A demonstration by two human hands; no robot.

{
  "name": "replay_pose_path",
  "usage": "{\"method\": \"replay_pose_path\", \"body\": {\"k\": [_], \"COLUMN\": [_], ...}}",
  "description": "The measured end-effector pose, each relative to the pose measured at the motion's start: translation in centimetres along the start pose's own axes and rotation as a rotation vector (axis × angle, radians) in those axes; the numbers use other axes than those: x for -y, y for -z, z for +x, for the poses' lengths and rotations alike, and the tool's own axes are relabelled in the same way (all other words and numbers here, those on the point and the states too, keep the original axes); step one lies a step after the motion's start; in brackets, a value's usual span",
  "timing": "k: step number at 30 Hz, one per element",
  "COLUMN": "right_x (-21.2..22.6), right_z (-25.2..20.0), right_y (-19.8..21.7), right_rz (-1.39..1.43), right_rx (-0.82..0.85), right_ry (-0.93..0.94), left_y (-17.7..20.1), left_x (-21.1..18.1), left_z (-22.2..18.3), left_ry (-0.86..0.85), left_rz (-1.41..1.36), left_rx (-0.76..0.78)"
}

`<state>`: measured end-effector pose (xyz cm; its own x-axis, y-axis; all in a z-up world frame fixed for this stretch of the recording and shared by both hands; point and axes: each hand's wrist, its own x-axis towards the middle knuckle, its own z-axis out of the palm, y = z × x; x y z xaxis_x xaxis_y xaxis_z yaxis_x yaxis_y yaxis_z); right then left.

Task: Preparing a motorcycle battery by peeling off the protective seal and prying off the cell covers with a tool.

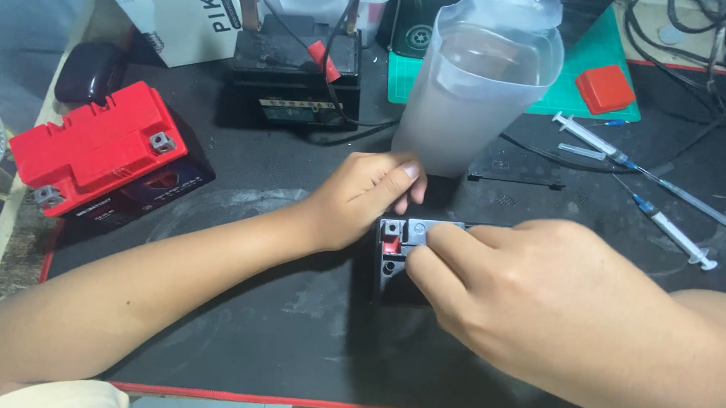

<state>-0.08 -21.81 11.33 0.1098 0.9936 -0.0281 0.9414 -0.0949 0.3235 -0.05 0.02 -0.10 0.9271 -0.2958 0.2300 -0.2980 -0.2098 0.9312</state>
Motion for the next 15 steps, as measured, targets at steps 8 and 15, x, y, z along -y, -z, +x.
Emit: {"method": "replay_pose_path", "body": {"k": [8, 15], "right_x": [-3.8, -5.7], "right_z": [-1.2, -0.7], "right_y": [1.8, 1.1], "right_rz": [0.086, 0.118], "right_rx": [-0.146, -0.166], "right_ry": [-0.144, -0.183], "left_y": [-0.1, 0.1], "left_x": [-0.1, 0.1], "left_z": [0.0, 0.2], "left_ry": [0.012, 0.046], "left_rz": [0.015, -0.025], "left_rx": [-0.016, -0.004]}}
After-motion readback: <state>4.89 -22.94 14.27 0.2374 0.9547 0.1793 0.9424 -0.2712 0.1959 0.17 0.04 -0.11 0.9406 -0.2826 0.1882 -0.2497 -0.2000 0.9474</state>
